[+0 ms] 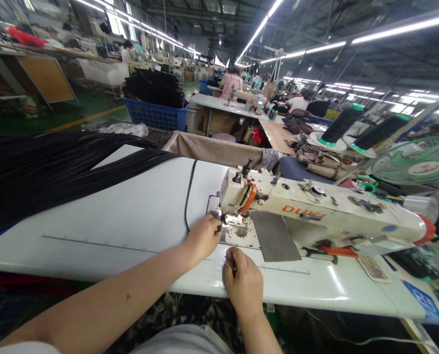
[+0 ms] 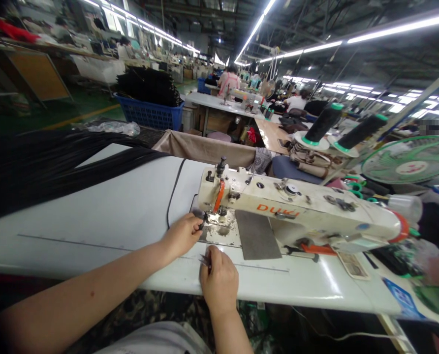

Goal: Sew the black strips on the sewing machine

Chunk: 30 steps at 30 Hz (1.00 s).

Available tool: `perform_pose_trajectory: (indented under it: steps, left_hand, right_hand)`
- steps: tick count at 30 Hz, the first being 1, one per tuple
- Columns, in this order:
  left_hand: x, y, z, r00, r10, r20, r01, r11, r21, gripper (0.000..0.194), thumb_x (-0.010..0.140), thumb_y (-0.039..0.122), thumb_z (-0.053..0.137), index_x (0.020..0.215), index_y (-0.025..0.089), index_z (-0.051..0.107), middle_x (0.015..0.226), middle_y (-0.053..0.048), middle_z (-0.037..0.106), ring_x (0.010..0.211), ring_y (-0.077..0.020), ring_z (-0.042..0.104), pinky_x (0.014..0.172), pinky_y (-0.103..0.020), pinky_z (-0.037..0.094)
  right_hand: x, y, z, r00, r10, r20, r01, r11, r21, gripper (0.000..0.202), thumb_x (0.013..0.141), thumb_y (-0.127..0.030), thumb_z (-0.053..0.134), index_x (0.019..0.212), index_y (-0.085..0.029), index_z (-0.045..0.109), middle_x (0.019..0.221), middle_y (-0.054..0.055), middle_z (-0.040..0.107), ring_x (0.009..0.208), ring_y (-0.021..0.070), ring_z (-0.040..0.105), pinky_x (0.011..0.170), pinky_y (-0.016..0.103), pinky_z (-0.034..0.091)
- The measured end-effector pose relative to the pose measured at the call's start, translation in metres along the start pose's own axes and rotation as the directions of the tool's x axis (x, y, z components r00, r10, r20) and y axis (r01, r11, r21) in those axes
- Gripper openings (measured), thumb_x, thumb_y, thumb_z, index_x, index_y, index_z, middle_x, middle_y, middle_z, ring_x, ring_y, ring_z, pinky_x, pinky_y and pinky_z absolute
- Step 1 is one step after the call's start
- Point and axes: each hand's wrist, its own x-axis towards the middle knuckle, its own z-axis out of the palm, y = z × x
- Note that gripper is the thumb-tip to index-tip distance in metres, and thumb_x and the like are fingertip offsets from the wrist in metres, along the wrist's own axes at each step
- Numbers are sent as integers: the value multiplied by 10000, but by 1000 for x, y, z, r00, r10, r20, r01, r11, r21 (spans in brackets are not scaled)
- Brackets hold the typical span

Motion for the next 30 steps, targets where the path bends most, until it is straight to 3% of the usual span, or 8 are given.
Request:
perform_pose_trajectory:
  steps: [7, 12, 17, 21, 24, 27, 30]
  left_hand:
    - [-5, 2, 13, 999, -8, 54, 11, 998, -56, 192, 885, 160, 627, 1062, 133, 697, 1019, -80, 623, 863, -176, 624, 820, -289, 519]
    - [-13, -6, 0, 996, -23, 92, 32, 994, -101, 377, 863, 49, 552, 1214, 148, 648, 1056, -63, 696, 874, -148, 657, 826, -256, 506]
    - [-48, 0, -24, 947, -47, 316, 75, 994, -78, 142, 811, 264, 718, 929, 192, 689, 883, -12, 740, 803, -168, 674, 730, -265, 457]
    - [-79, 5, -28, 885, -78, 460, 89, 996, -2, 93, 779, 284, 696, 767, 205, 647, 781, 21, 724, 703, -148, 636, 630, -260, 382]
    - [-93, 6, -34, 854, -57, 517, 63, 998, 5, 71, 779, 278, 672, 763, 210, 661, 789, 8, 713, 711, -153, 630, 638, -258, 398]
    - [-99, 12, -65, 863, 44, 503, -16, 998, -60, 138, 802, 268, 666, 928, 259, 721, 969, -1, 725, 852, -168, 657, 775, -256, 465]
    - [-109, 22, -124, 898, 165, 408, -102, 980, -173, 190, 886, 310, 615, 1027, 332, 742, 1108, 16, 715, 1035, -163, 645, 933, -252, 476]
  right_hand:
    - [-2, 2, 1, 999, 34, 14, -35, 999, 33, 302, 851, -122, 500, 1123, -196, 609, 872, 27, 699, 772, 216, 639, 718, 314, 437]
    - [-4, 4, 3, 999, 51, 16, -52, 998, 48, 310, 855, -123, 490, 1129, -196, 614, 876, 29, 701, 770, 220, 644, 716, 320, 442]
    - [-4, 4, 1, 998, 60, 10, -61, 996, 71, 336, 833, -110, 496, 1132, -189, 625, 861, 33, 702, 769, 222, 651, 707, 316, 457]
    - [-2, 2, 1, 997, 80, -9, -79, 991, 104, 319, 847, -125, 497, 1119, -181, 654, 871, 51, 723, 771, 225, 673, 716, 317, 496]
    - [2, 4, -3, 993, 116, 7, -115, 968, 224, 325, 853, -134, 492, 1107, -186, 689, 932, 64, 753, 821, 214, 708, 754, 302, 539]
    - [13, 7, -22, 980, 197, 30, -192, 893, 406, 265, 895, -196, 519, 1045, -204, 737, 963, 68, 771, 862, 206, 732, 772, 284, 576]
    - [21, 6, -68, 965, 260, 17, -231, 825, 516, 201, 944, -312, 602, 949, -225, 782, 933, 72, 778, 827, 219, 740, 758, 297, 597]
